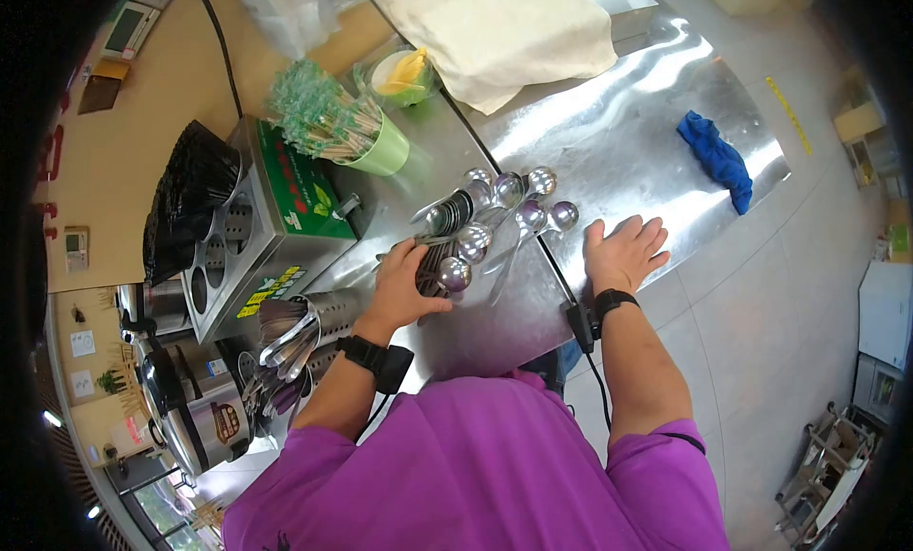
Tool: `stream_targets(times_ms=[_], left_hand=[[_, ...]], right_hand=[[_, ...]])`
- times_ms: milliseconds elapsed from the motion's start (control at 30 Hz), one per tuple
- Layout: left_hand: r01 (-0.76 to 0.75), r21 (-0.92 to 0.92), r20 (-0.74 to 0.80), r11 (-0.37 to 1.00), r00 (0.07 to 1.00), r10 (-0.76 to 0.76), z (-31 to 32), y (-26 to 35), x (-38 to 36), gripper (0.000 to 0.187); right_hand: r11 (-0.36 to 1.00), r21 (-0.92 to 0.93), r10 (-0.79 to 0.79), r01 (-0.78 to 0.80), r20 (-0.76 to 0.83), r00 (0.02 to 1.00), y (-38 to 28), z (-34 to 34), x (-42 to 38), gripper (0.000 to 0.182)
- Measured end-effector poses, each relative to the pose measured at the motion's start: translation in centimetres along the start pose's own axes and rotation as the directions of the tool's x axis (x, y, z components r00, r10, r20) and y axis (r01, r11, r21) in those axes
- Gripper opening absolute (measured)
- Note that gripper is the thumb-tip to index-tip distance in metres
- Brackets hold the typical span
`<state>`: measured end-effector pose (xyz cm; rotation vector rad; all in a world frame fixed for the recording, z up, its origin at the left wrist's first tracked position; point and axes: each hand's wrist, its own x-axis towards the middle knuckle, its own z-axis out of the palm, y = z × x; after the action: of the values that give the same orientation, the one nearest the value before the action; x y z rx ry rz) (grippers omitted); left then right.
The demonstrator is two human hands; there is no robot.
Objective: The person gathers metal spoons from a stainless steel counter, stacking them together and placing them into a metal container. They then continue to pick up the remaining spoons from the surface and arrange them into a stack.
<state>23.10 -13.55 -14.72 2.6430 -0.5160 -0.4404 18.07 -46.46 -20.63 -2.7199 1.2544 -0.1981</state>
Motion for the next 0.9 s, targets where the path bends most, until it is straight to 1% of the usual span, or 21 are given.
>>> stream_targets(times_ms=[33, 67, 133, 167, 267, 367, 467, 567, 667, 767, 867, 900], left_hand=[[-0.003, 0.015, 0.018, 1.0, 1.0, 0.003, -0.4, 0.4, -0.4, 0.089], [-0.006, 0.031, 0.033, 1.0, 0.999, 0.005, -0.5, 0.6, -0.6, 0.089], [-0.018, 0.069, -0.004, 0.997, 1.0, 0.018, -0.1, 0.0, -0.8, 0.091], [-0.023, 0.09, -0.02, 0.996, 0.999, 0.025, 0.0, -0.2, -0.9, 0.092], [0.019, 0.081, 0.003, 0.997, 1.0, -0.02, -0.1, -0.2, -0.7, 0.075], [-0.034, 0.071, 0.002, 0.997, 0.999, 0.034, 0.2, -0.6, -0.5, 0.053], [-0.037, 0.067, -0.093, 0.997, 0.995, 0.043, 0.8, -0.8, -0.6, 0.037], [-0.042, 0.036, -0.175, 0.998, 0.983, 0.047, 1.3, -0.7, -0.7, 0.03], [-0.038, 0.099, -0.2, 0.994, 0.978, 0.057, 1.4, -0.4, -0.6, 0.025], [-0.036, 0.139, -0.18, 0.99, 0.982, 0.061, 1.5, 0.1, -0.5, 0.022], [-0.085, 0.142, -0.242, 0.986, 0.963, 0.118, 2.0, 0.0, -0.2, 0.021], [-0.101, 0.138, -0.227, 0.985, 0.965, 0.131, 2.0, 0.0, -0.1, 0.019]], right_hand=[[1.0, -0.003, -0.004, 0.004, -0.016, 1.0, -0.1, 0.1, 0.0, 0.056], [1.0, -0.008, 0.002, -0.002, 0.013, 1.0, -0.1, 0.0, 0.0, 0.057], [1.0, -0.019, 0.016, -0.015, 0.071, 0.997, -0.4, -0.9, 0.1, 0.058], [1.0, -0.021, 0.015, -0.014, 0.067, 0.998, -0.5, -0.8, 0.0, 0.059], [0.999, -0.028, 0.017, -0.015, 0.058, 0.998, -0.2, -0.5, 0.1, 0.061], [1.0, -0.026, 0.019, -0.017, 0.065, 0.998, -0.3, -0.5, 0.1, 0.061], [0.999, -0.019, 0.027, -0.026, 0.087, 0.996, -0.4, -1.0, 0.1, 0.061], [1.0, -0.014, 0.029, -0.028, 0.09, 0.996, -0.5, -1.1, 0.1, 0.061], [1.0, -0.013, 0.024, -0.023, 0.076, 0.997, -0.4, -0.8, 0.1, 0.06], [1.0, -0.01, 0.024, -0.023, 0.075, 0.997, -0.4, -0.9, 0.1, 0.06], [1.0, -0.004, 0.028, -0.028, 0.083, 0.996, -0.5, -1.1, 0.1, 0.061], [1.0, -0.002, 0.026, -0.026, 0.071, 0.997, -0.4, -0.8, 0.1, 0.061]])
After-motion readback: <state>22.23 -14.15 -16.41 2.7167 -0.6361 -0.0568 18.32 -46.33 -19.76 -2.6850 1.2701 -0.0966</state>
